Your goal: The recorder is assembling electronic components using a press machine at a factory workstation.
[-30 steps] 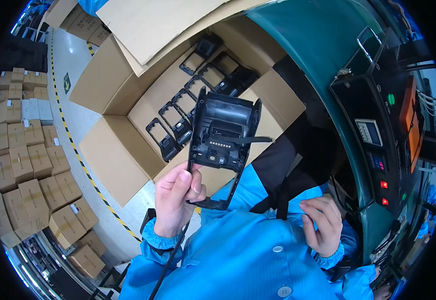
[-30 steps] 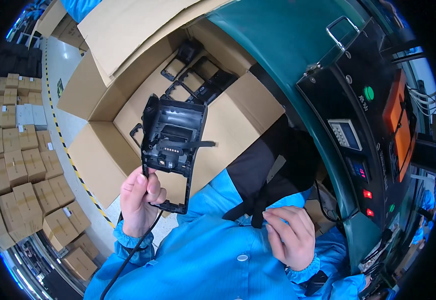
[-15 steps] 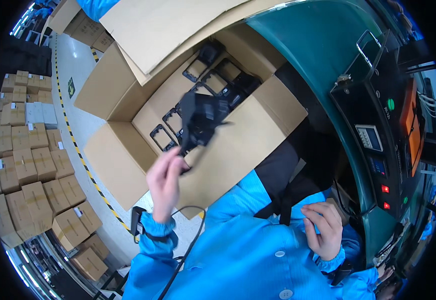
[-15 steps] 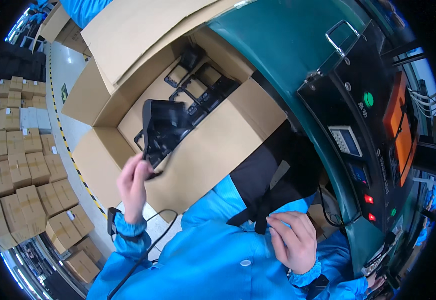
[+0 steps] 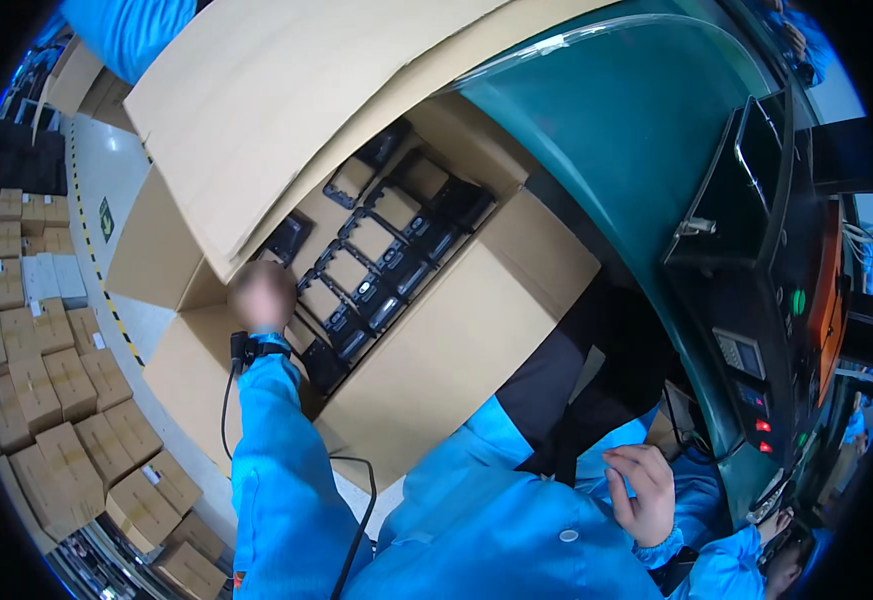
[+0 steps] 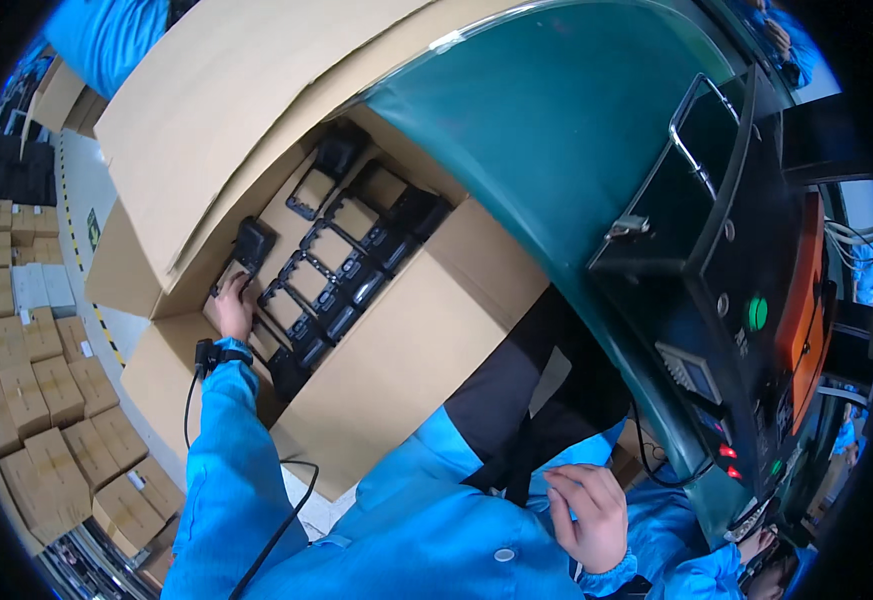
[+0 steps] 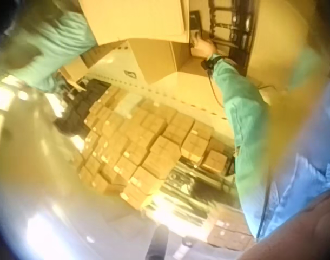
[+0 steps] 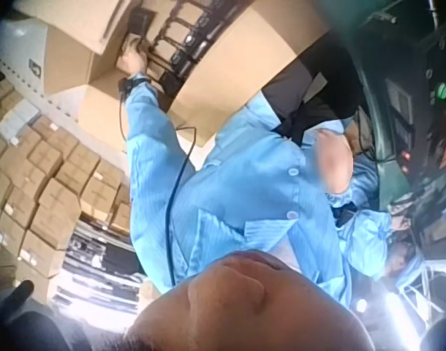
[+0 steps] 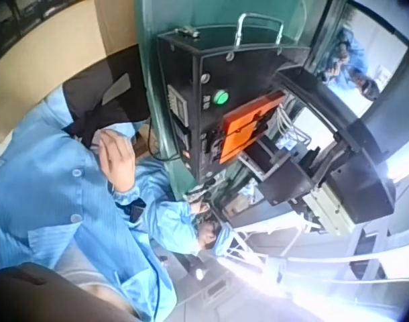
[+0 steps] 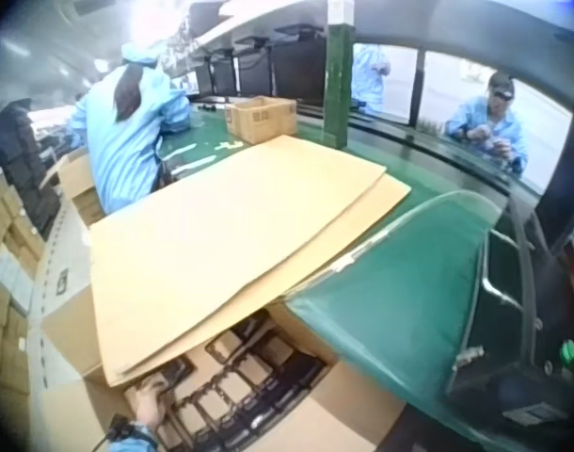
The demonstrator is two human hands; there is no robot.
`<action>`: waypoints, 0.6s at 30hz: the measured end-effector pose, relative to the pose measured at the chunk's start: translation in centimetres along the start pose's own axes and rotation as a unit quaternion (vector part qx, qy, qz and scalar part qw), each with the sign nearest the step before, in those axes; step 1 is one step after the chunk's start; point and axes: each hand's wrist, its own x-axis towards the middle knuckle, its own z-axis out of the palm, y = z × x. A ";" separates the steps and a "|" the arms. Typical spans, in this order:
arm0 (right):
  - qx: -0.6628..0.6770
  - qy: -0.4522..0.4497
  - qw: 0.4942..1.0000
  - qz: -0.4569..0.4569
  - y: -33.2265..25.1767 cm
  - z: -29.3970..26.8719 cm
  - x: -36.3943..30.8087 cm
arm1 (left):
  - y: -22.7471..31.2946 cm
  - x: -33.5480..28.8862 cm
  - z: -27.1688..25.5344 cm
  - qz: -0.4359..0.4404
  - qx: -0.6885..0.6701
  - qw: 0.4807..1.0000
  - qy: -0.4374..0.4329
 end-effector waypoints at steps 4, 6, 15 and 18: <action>0.013 -0.015 1.000 0.018 0.1 0.3 1.1 | 4.3 0.7 0.2 -0.038 0.213 0.976 0.016; 0.012 -0.026 0.999 0.023 0.1 0.5 1.9 | 9.5 2.9 0.5 -0.090 0.189 0.972 0.108; 0.003 -0.017 0.998 0.055 0.9 -0.2 2.0 | 13.4 15.8 13.2 0.070 0.040 0.996 -0.039; 0.005 -0.004 0.997 0.075 1.1 0.0 1.1 | 12.7 17.5 12.2 0.024 0.142 0.972 -0.186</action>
